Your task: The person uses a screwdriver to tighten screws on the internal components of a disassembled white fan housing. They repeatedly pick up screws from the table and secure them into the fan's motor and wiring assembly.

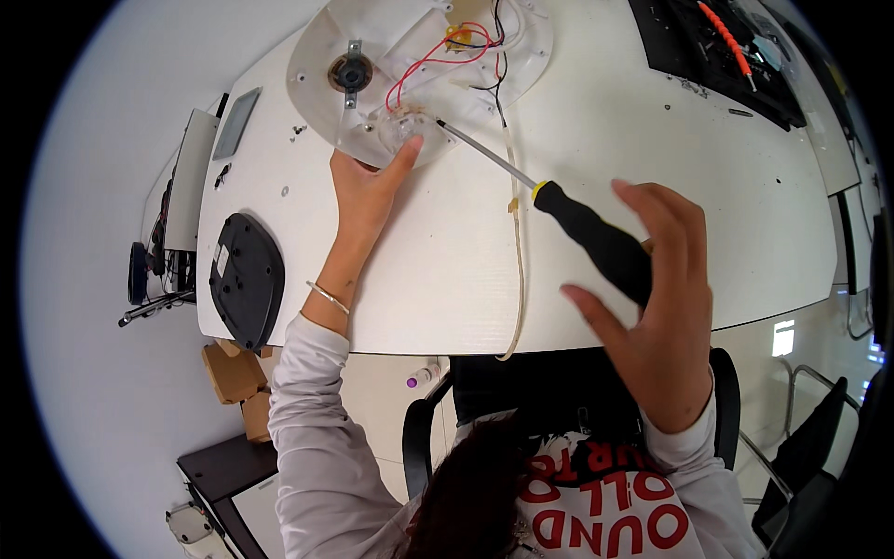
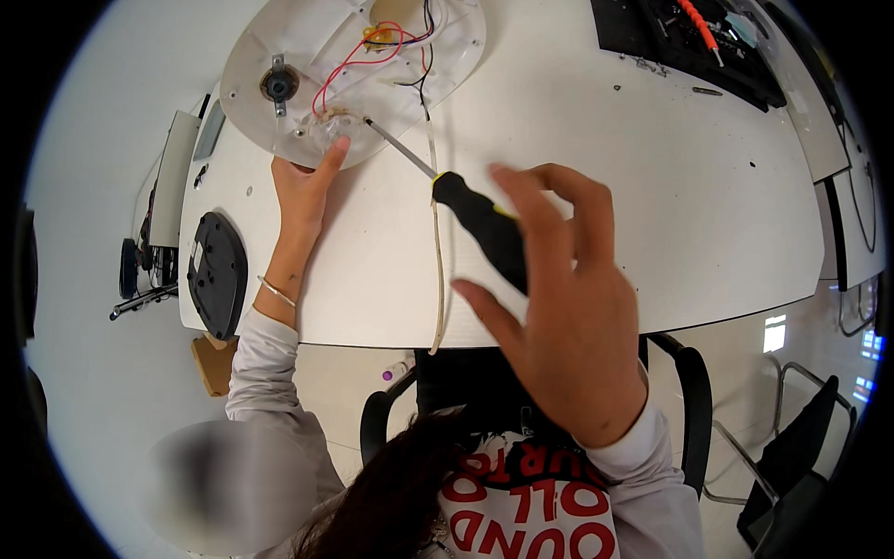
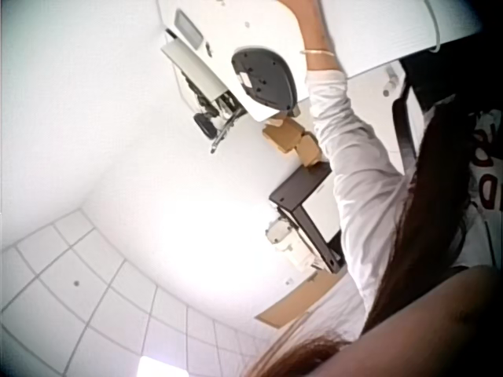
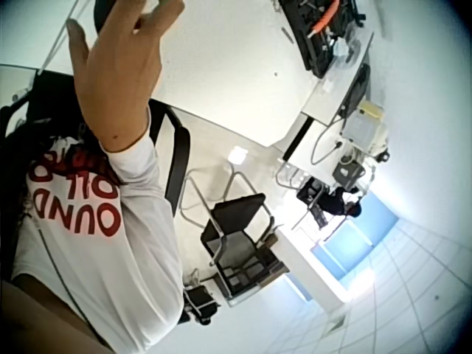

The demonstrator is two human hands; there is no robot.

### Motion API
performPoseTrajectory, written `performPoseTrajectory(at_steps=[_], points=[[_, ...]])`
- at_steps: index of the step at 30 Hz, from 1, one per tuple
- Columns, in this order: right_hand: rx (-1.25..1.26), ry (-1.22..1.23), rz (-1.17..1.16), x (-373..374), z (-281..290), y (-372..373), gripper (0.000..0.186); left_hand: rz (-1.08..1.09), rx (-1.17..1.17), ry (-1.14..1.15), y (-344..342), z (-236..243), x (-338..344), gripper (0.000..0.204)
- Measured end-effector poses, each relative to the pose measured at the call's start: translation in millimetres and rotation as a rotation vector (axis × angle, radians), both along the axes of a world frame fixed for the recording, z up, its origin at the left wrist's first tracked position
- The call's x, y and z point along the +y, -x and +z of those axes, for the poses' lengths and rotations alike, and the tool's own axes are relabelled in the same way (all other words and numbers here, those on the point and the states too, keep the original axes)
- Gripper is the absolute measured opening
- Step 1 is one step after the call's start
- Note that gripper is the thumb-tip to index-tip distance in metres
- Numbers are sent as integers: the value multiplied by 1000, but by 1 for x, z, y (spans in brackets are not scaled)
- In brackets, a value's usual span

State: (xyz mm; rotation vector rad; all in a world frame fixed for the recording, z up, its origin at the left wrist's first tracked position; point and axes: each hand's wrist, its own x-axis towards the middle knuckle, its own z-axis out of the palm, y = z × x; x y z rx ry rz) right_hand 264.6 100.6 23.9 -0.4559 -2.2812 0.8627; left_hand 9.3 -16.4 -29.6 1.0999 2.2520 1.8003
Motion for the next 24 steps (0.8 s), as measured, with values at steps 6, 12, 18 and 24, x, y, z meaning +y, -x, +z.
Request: performPoseTrajectory(at_steps=[6, 12, 18, 24], points=[[-7, -79, -12, -2, 2, 0, 30, 1, -33, -6, 0, -1, 0, 43], [-120, -14, -127, 5, -6, 0, 35, 10, -8, 21, 3, -1, -2, 44], [-28, 17, 17, -5, 5, 1, 46, 8, -18, 12, 1, -2, -2, 43], [35, -47, -47, -2, 0, 2, 41, 18, 9, 8, 0, -1, 0, 43]])
